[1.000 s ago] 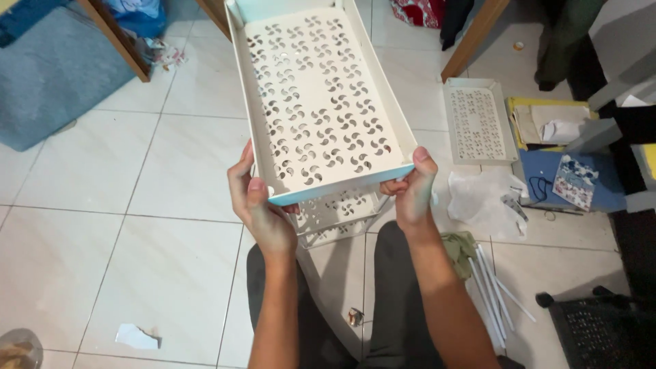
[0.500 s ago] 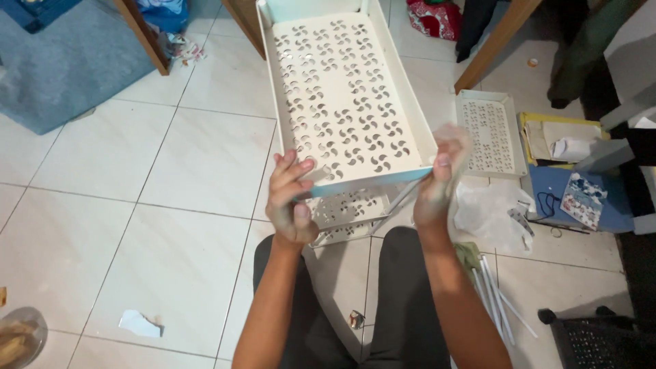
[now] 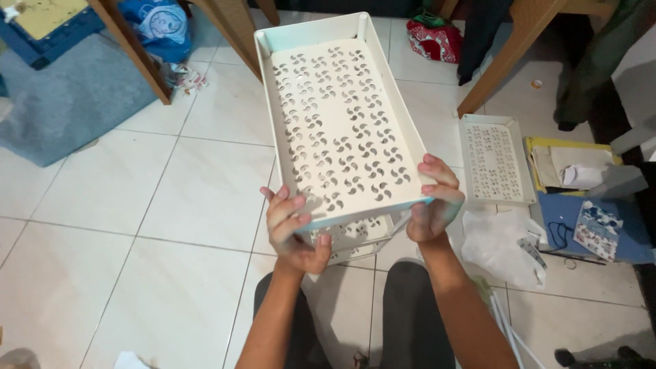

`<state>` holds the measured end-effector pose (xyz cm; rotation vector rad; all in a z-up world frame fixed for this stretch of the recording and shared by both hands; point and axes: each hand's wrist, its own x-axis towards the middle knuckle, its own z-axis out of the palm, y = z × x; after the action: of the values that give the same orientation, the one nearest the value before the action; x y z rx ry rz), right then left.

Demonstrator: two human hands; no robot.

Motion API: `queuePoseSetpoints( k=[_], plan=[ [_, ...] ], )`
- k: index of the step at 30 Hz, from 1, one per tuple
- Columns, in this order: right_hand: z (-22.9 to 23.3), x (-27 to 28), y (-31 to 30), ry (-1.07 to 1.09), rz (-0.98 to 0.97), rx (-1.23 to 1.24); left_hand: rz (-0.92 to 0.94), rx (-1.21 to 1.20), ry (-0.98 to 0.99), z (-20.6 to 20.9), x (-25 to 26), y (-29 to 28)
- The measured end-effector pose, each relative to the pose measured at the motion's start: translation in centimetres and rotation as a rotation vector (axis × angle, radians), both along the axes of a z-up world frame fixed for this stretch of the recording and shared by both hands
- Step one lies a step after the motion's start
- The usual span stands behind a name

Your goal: The person cleans white perforated plastic trays with a spray bottle and cloth, then inserts white cylindrical rods into the tray corners and stacks the trays to form a multi-tier unit.

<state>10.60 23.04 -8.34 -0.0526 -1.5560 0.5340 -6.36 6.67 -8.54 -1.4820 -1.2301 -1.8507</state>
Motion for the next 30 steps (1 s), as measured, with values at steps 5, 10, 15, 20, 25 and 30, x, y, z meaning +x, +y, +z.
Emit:
queuePoseSetpoints(
  k=[5,10,15,20,25,30],
  plan=[
    [-1.0,-1.3,2.5,0.091,-0.022,0.001,0.186,0.028,0.072,-0.6,0.0,1.8],
    [-1.4,-1.8,3.8,0.163,-0.009,-0.062,0.221,0.051,0.030,-0.2,0.1,3.0],
    [-0.2,-1.0,3.4,0.077,0.030,-0.009,0.224,0.031,0.016,0.0,0.9,2.6],
    [0.2,1.4,1.8,-0.037,0.024,-0.087,0.196,-0.035,0.022,0.0,1.5,2.8],
    [-5.5,8.2,3.8,-0.010,-0.306,-0.342,0.204,-0.023,0.005,0.1,1.9,3.5],
    [-18.3,17.3,14.7,-0.311,-0.716,-0.829,0.232,0.001,-0.015,-0.1,2.9,4.2]
  ],
)
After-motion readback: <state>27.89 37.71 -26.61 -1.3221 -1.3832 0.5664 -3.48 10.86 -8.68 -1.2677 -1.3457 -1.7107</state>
